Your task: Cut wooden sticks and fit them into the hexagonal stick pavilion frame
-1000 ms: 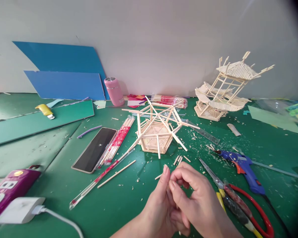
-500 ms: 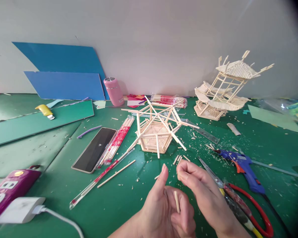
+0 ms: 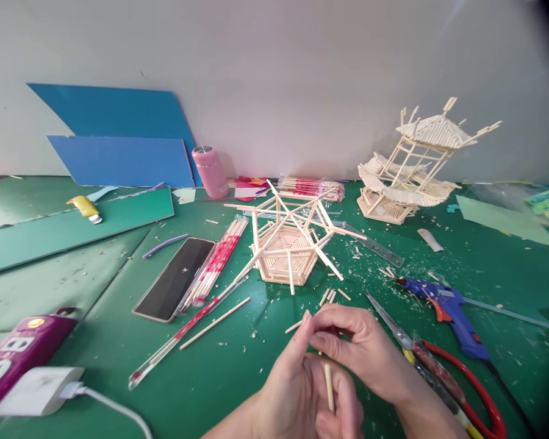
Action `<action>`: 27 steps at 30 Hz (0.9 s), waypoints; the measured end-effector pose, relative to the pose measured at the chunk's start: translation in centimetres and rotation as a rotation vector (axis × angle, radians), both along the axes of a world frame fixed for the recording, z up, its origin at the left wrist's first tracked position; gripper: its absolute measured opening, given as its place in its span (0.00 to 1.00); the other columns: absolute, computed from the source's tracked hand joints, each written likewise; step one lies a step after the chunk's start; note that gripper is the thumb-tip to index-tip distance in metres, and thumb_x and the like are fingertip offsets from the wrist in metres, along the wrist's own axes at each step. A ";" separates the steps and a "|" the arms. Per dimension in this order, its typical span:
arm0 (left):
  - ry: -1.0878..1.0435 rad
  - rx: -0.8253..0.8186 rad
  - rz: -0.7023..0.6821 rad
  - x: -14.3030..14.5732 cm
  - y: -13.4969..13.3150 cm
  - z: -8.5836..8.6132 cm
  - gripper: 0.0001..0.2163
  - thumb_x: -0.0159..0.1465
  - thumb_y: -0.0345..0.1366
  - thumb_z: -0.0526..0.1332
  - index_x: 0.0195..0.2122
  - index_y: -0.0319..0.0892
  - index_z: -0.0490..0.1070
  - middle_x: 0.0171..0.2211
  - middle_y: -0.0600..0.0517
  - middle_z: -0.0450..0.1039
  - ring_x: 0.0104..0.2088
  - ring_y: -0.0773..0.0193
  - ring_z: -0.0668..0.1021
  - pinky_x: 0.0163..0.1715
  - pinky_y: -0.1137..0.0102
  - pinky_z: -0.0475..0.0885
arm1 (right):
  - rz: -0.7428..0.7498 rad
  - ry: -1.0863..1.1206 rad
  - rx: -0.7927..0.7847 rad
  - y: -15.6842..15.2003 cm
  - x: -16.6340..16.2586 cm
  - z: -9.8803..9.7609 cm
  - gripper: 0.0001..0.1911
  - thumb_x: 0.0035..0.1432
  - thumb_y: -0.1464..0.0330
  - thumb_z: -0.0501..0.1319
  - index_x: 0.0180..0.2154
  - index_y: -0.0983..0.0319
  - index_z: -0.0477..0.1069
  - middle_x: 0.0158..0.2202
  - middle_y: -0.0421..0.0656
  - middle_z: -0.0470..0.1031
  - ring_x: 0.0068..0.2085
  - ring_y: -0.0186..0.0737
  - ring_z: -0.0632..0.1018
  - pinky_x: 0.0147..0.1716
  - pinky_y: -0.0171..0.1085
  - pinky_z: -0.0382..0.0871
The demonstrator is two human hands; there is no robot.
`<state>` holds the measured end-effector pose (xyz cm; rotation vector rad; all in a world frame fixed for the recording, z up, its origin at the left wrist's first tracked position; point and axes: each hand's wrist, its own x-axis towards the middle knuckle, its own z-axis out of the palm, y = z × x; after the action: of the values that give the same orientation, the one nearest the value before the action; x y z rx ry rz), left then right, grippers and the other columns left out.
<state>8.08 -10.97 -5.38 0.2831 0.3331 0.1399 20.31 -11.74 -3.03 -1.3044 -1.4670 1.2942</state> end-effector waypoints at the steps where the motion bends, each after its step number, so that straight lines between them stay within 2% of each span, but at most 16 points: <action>1: -0.003 0.013 -0.023 -0.1 0.1 0.0 0.48 0.52 0.64 0.23 0.11 0.32 0.73 0.05 0.53 0.53 0.07 0.72 0.54 0.14 0.69 0.41 | -0.009 -0.021 0.017 0.1 0.2 -0.1 0.09 0.57 0.63 0.57 0.32 0.59 0.74 0.28 0.38 0.71 0.31 0.34 0.71 0.31 0.33 0.64; 5: -0.002 0.056 -0.077 -0.4 0.6 -0.2 0.48 0.50 0.65 0.23 0.13 0.33 0.73 0.06 0.51 0.57 0.09 0.70 0.58 0.14 0.70 0.45 | -0.165 -0.132 0.045 0.0 1.1 -0.5 0.11 0.58 0.63 0.55 0.39 0.58 0.72 0.32 0.40 0.73 0.33 0.36 0.73 0.30 0.34 0.67; 7: 0.035 0.065 -0.053 -0.7 0.7 0.0 0.47 0.52 0.66 0.27 0.15 0.32 0.74 0.07 0.51 0.57 0.10 0.70 0.60 0.15 0.70 0.46 | -0.214 -0.161 0.030 -0.3 1.6 -0.5 0.12 0.60 0.62 0.53 0.41 0.58 0.70 0.30 0.40 0.72 0.32 0.36 0.73 0.29 0.34 0.68; 9: 0.079 0.055 -0.010 -1.1 0.8 0.4 0.44 0.53 0.66 0.33 0.21 0.30 0.75 0.10 0.54 0.56 0.12 0.71 0.58 0.16 0.71 0.46 | -0.202 -0.173 0.022 -0.8 1.8 -0.3 0.12 0.61 0.62 0.51 0.39 0.58 0.71 0.26 0.39 0.70 0.30 0.36 0.72 0.29 0.34 0.67; 12: 0.161 0.023 0.100 -1.6 0.8 0.9 0.32 0.54 0.63 0.47 0.29 0.35 0.72 0.17 0.56 0.57 0.15 0.74 0.55 0.18 0.74 0.43 | -0.120 -0.166 0.032 -1.4 1.5 0.0 0.10 0.58 0.61 0.55 0.35 0.58 0.71 0.27 0.38 0.67 0.29 0.35 0.71 0.29 0.33 0.66; 14: 0.219 0.016 0.159 -1.7 0.8 1.0 0.24 0.52 0.58 0.57 0.30 0.38 0.69 0.20 0.58 0.57 0.17 0.75 0.54 0.19 0.75 0.43 | -0.079 -0.138 0.038 -1.6 1.0 0.0 0.09 0.56 0.62 0.57 0.33 0.59 0.71 0.28 0.39 0.66 0.29 0.35 0.71 0.29 0.33 0.66; 16: 0.265 0.041 0.188 -1.6 0.8 0.9 0.22 0.49 0.55 0.61 0.29 0.38 0.69 0.21 0.58 0.58 0.17 0.76 0.54 0.18 0.76 0.43 | -0.064 -0.088 0.031 -1.4 0.5 -0.3 0.08 0.56 0.63 0.58 0.30 0.60 0.71 0.28 0.39 0.65 0.27 0.34 0.71 0.27 0.33 0.65; 19: 0.296 0.190 0.278 -1.3 0.8 0.4 0.22 0.49 0.55 0.62 0.24 0.37 0.68 0.21 0.55 0.63 0.15 0.76 0.60 0.16 0.75 0.48 | -0.102 0.015 -0.001 -0.9 0.3 -0.6 0.12 0.59 0.62 0.54 0.26 0.60 0.66 0.24 0.36 0.61 0.22 0.32 0.69 0.23 0.32 0.63; 22: 0.338 0.364 0.375 -1.2 0.9 0.2 0.20 0.50 0.52 0.63 0.25 0.36 0.69 0.22 0.51 0.69 0.16 0.73 0.67 0.18 0.74 0.56 | -0.157 -0.010 0.008 -0.6 0.5 -0.7 0.14 0.60 0.61 0.52 0.24 0.60 0.64 0.23 0.36 0.60 0.23 0.33 0.68 0.23 0.32 0.62; 27: 0.416 0.551 0.378 -1.5 1.3 0.2 0.18 0.50 0.48 0.66 0.23 0.34 0.70 0.19 0.51 0.71 0.19 0.72 0.70 0.23 0.74 0.61 | -0.178 -0.086 0.094 -0.1 0.7 -0.5 0.14 0.58 0.62 0.53 0.23 0.60 0.64 0.22 0.37 0.62 0.25 0.34 0.65 0.24 0.31 0.60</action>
<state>6.54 -9.63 -5.14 0.7995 0.7614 0.5525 20.97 -11.86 -3.56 -1.4084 -1.4173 1.0545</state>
